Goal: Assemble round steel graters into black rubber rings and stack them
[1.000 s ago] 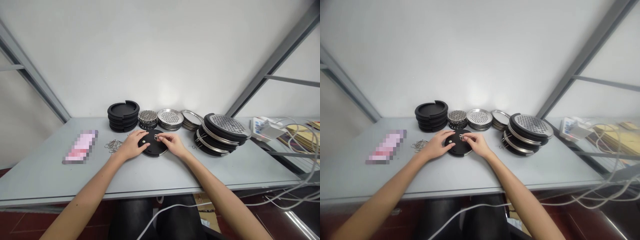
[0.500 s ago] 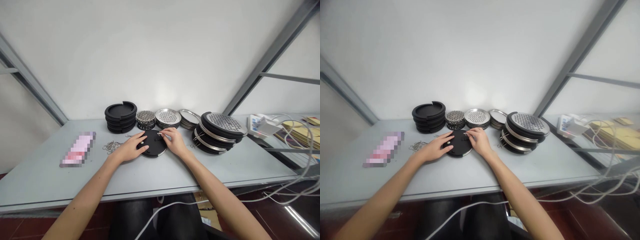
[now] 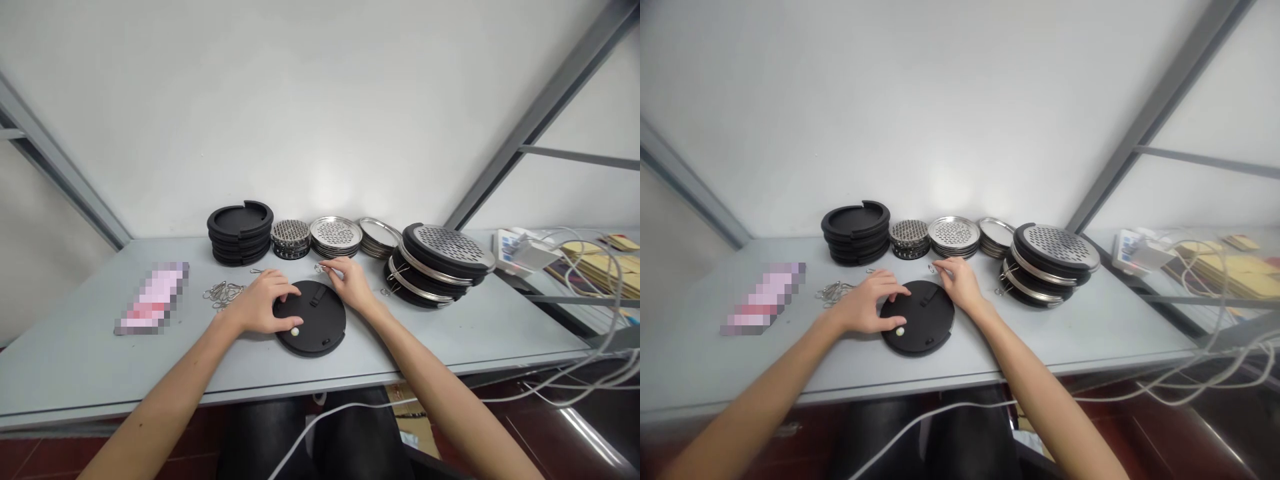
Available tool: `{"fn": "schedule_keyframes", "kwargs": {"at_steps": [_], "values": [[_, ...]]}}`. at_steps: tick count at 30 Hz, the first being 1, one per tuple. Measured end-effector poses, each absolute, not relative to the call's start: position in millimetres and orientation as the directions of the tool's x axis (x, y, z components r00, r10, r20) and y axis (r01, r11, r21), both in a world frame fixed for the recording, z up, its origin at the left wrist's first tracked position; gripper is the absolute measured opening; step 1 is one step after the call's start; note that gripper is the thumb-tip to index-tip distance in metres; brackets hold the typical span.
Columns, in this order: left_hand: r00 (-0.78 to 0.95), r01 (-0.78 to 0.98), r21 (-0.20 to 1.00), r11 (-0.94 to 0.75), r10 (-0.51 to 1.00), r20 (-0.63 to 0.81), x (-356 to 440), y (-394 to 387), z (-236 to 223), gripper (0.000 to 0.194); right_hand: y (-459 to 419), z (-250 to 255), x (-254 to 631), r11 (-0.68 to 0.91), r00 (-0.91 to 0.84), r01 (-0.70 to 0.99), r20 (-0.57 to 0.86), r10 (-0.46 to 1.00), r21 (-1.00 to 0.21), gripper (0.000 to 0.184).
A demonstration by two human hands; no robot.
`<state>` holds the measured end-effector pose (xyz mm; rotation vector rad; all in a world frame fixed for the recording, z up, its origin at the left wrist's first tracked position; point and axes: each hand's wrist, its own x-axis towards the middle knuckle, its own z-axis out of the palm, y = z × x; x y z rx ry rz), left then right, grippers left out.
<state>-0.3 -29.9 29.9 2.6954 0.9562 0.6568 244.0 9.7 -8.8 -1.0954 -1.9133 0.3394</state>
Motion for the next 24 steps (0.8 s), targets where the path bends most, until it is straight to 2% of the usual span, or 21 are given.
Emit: {"fn": "schedule_keyframes", "kwargs": {"at_steps": [3, 5, 8, 11, 15, 20, 24], "values": [[0.733, 0.491, 0.373, -0.787, 0.605, 0.311, 2.2, -31.6, 25.9, 0.065, 10.4, -7.8, 243.2, 0.514, -0.178, 0.451, 0.49, 0.853, -0.73, 0.024], [0.759, 0.466, 0.413, -0.783, 0.593, 0.267, 2.9, -31.9, 23.0, 0.081, 11.7, -7.1, 242.3, 0.451, -0.162, 0.308, 0.421, 0.893, -0.838, 0.027], [0.769, 0.479, 0.429, -0.765, 0.602, 0.214, 2.9, -31.7, 20.6, 0.089, 14.2, -5.8, 241.0, 0.366, -0.175, 0.109, 0.345, 0.922, -0.924, 0.031], [0.747, 0.53, 0.388, -0.754, 0.632, 0.207, 4.5, -31.3, 18.2, 0.087, 15.8, -4.6, 240.7, 0.317, -0.173, 0.025, 0.308, 0.935, -0.948, 0.03], [0.657, 0.607, 0.342, -0.717, 0.695, 0.291, 12.4, -31.1, 10.0, 0.075, 15.9, -5.3, 240.4, 0.315, -0.156, 0.02, 0.308, 0.938, -0.949, 0.031], [0.534, 0.685, 0.333, -0.648, 0.757, 0.376, 19.7, -30.1, 5.7, 0.051, 13.8, -7.5, 237.9, 0.393, -0.14, 0.205, 0.371, 0.918, -0.896, 0.024], [0.538, 0.66, 0.357, -0.661, 0.747, 0.39, 10.4, -26.6, 10.7, 0.038, 11.3, -7.4, 236.8, 0.423, -0.162, 0.307, 0.391, 0.906, -0.853, 0.022]]}}
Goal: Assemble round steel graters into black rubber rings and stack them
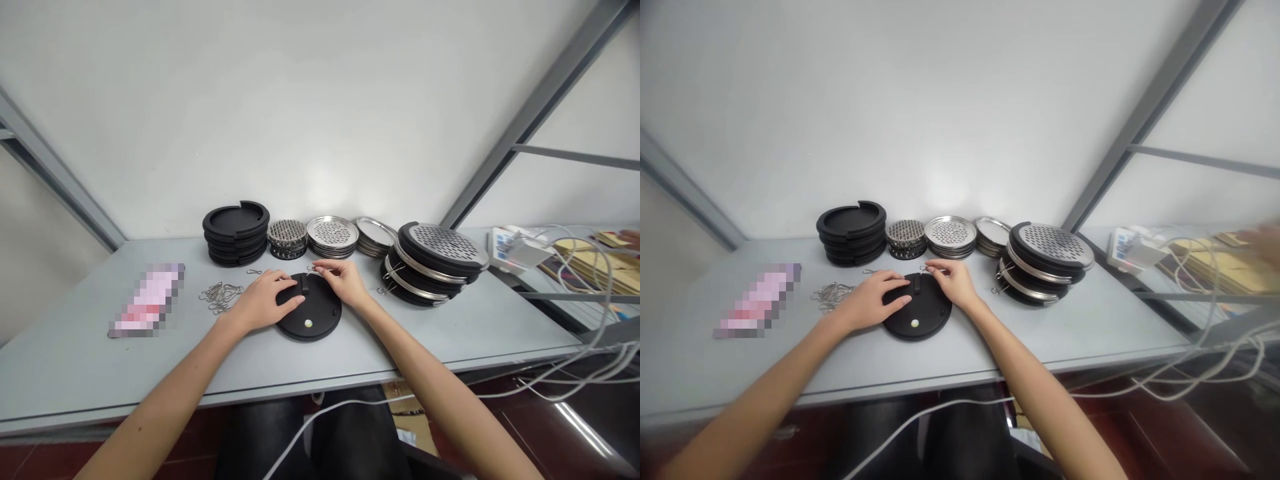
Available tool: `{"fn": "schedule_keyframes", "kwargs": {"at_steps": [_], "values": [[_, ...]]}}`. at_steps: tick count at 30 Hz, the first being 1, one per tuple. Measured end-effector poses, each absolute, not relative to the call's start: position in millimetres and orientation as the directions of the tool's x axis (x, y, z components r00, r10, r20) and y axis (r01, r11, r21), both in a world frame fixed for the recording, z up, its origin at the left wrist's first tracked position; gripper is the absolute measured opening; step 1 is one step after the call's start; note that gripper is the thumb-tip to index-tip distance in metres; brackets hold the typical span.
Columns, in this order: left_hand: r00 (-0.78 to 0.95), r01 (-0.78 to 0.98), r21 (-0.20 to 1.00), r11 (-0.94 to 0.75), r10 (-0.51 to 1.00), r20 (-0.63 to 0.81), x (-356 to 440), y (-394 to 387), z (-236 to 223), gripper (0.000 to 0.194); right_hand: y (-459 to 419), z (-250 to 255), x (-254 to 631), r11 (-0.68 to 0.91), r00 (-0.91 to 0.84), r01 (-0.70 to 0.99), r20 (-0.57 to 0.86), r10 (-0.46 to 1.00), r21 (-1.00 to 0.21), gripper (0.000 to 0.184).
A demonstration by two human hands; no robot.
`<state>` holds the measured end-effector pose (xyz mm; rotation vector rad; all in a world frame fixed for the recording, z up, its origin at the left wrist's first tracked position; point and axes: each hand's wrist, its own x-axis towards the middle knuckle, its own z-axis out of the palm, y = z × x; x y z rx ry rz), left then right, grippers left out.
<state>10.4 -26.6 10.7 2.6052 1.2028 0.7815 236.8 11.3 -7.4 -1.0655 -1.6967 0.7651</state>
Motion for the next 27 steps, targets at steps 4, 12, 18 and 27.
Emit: {"fn": "schedule_keyframes", "kwargs": {"at_steps": [4, 12, 18, 27], "values": [[0.578, 0.627, 0.35, -0.696, 0.717, 0.389, 0.3, -22.5, 9.6, 0.035, 9.2, -7.2, 236.7, 0.441, -0.192, 0.334, 0.398, 0.897, -0.833, 0.023], [0.397, 0.658, 0.422, -0.624, 0.763, 0.509, 10.4, -11.9, 1.6, 0.033, 3.7, -2.7, 229.9, 0.5, -0.262, 0.246, 0.44, 0.859, -0.83, 0.023], [0.383, 0.577, 0.494, -0.651, 0.75, 0.54, 19.2, -7.0, -3.4, 0.023, 0.5, -1.5, 223.4, 0.508, -0.255, 0.227, 0.453, 0.854, -0.831, 0.021], [0.366, 0.546, 0.55, -0.633, 0.77, 0.523, 23.3, -5.7, -6.5, 0.024, 2.0, -6.7, 221.0, 0.526, -0.253, 0.208, 0.474, 0.843, -0.824, 0.018]]}}
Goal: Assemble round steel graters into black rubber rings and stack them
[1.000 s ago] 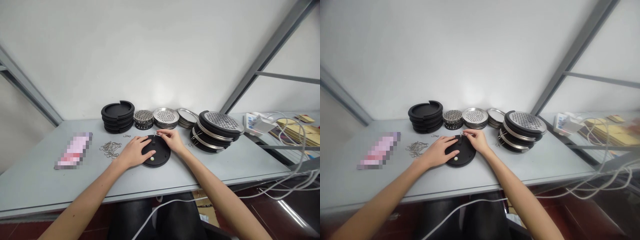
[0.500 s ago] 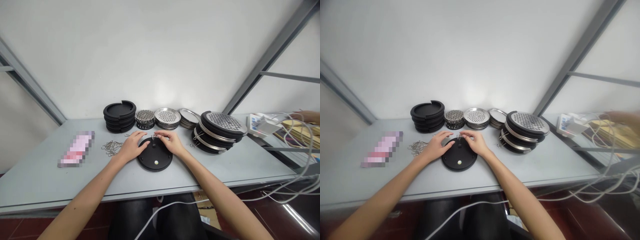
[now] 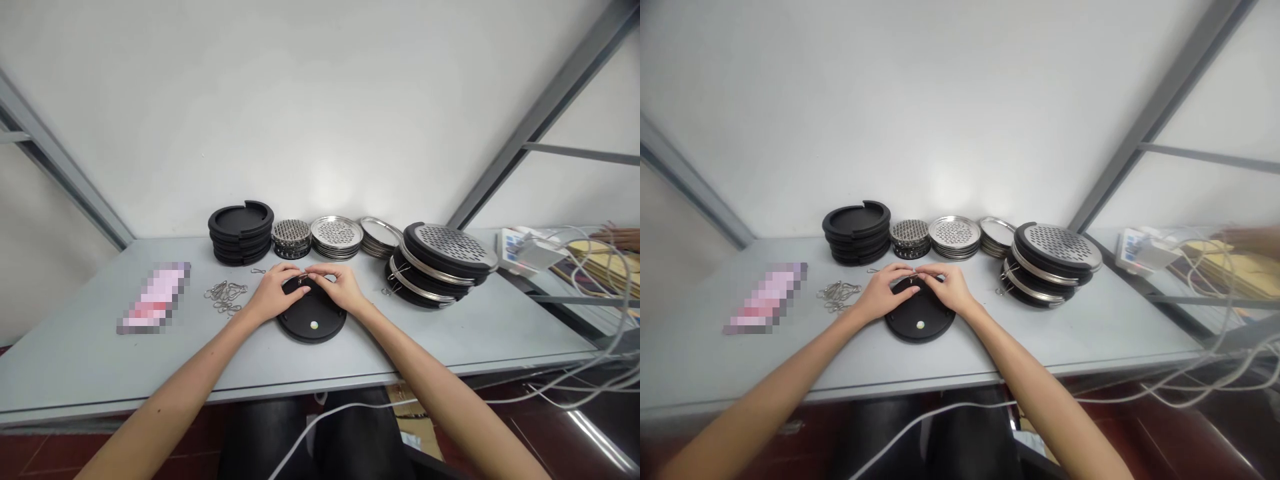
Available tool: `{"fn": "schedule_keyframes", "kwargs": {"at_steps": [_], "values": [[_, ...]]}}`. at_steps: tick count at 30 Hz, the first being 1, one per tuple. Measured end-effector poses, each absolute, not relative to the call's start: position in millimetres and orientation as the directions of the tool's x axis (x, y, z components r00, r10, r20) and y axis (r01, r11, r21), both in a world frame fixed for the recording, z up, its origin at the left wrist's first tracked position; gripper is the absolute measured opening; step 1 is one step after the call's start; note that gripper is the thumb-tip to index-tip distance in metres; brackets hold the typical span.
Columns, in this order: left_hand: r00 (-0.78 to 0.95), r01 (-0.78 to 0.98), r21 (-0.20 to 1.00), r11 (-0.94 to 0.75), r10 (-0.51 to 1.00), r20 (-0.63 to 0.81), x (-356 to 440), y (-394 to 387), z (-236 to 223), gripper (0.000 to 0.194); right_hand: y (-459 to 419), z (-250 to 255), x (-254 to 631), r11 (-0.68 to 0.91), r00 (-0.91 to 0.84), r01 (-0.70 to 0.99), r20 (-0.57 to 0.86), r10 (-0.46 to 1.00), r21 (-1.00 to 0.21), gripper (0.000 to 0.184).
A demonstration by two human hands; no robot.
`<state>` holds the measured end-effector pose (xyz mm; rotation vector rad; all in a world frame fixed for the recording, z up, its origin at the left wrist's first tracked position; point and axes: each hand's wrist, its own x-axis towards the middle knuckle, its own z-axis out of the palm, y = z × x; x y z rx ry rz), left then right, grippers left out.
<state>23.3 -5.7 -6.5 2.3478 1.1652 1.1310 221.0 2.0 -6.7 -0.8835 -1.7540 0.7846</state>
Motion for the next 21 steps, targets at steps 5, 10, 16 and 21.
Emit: {"fn": "schedule_keyframes", "kwargs": {"at_steps": [5, 10, 16, 21], "values": [[0.31, 0.575, 0.563, -0.593, 0.795, 0.521, 23.1, -4.5, -7.0, 0.008, 2.4, -6.4, 220.8, 0.536, -0.234, 0.257, 0.486, 0.842, -0.804, 0.015], [0.285, 0.58, 0.575, -0.577, 0.805, 0.521, 21.1, -3.0, -4.8, 0.013, 3.8, -9.3, 222.0, 0.553, -0.214, 0.368, 0.511, 0.833, -0.747, 0.015], [0.321, 0.58, 0.549, -0.602, 0.788, 0.526, 21.1, -2.5, -4.8, 0.014, 5.4, -13.7, 222.2, 0.553, -0.239, 0.396, 0.499, 0.833, -0.733, 0.015], [0.33, 0.579, 0.547, -0.605, 0.787, 0.522, 21.2, -2.0, -6.7, 0.014, 4.4, -10.5, 220.8, 0.505, -0.25, 0.34, 0.442, 0.862, -0.793, 0.013]]}}
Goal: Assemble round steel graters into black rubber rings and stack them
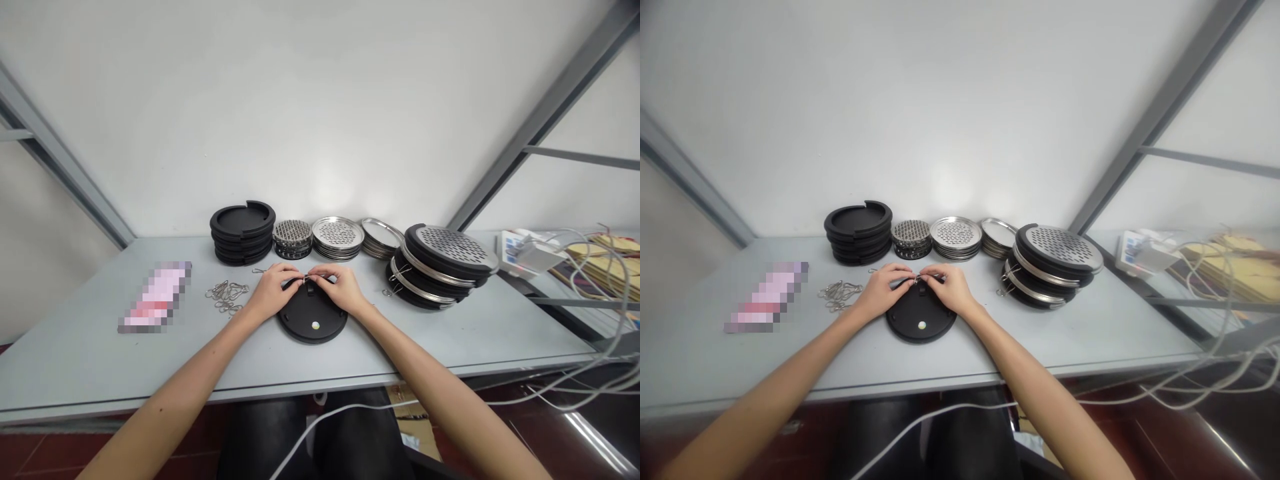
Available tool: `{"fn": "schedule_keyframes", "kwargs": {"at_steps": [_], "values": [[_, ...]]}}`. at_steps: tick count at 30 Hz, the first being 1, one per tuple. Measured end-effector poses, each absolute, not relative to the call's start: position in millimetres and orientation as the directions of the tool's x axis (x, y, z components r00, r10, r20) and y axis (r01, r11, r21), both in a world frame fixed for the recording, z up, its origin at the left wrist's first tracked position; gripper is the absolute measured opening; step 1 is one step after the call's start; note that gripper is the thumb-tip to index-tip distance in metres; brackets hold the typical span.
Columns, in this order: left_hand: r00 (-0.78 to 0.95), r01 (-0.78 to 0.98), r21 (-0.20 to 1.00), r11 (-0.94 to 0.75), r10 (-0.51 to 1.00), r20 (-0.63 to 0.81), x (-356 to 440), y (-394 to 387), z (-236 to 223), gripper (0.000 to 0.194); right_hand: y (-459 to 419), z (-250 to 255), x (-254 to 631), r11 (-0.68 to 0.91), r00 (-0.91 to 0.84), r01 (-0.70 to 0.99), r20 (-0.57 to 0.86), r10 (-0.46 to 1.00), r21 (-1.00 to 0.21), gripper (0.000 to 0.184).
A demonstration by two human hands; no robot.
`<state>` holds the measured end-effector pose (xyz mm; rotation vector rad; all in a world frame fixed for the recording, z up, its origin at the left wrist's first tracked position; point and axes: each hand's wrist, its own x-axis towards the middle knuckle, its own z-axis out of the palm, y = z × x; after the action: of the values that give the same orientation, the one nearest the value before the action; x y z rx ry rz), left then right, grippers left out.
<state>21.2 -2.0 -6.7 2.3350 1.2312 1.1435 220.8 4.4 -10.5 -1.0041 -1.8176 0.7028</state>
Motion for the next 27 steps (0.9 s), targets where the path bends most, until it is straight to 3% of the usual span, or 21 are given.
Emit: {"fn": "schedule_keyframes", "kwargs": {"at_steps": [6, 15, 27], "values": [[0.325, 0.567, 0.543, -0.62, 0.773, 0.544, 21.2, -1.7, -7.3, 0.01, 2.7, -6.8, 218.9, 0.467, -0.27, 0.241, 0.403, 0.874, -0.851, 0.013], [0.226, 0.569, 0.541, -0.619, 0.75, 0.622, 19.0, -6.9, 5.8, 0.008, 2.4, -10.0, 220.9, 0.566, -0.313, 0.414, 0.473, 0.824, -0.713, 0.01], [0.207, 0.449, 0.662, -0.6, 0.791, 0.576, 21.5, -13.9, 11.4, 0.013, -5.5, 1.3, 219.9, 0.631, -0.393, 0.383, 0.499, 0.773, -0.675, 0.017]]}}
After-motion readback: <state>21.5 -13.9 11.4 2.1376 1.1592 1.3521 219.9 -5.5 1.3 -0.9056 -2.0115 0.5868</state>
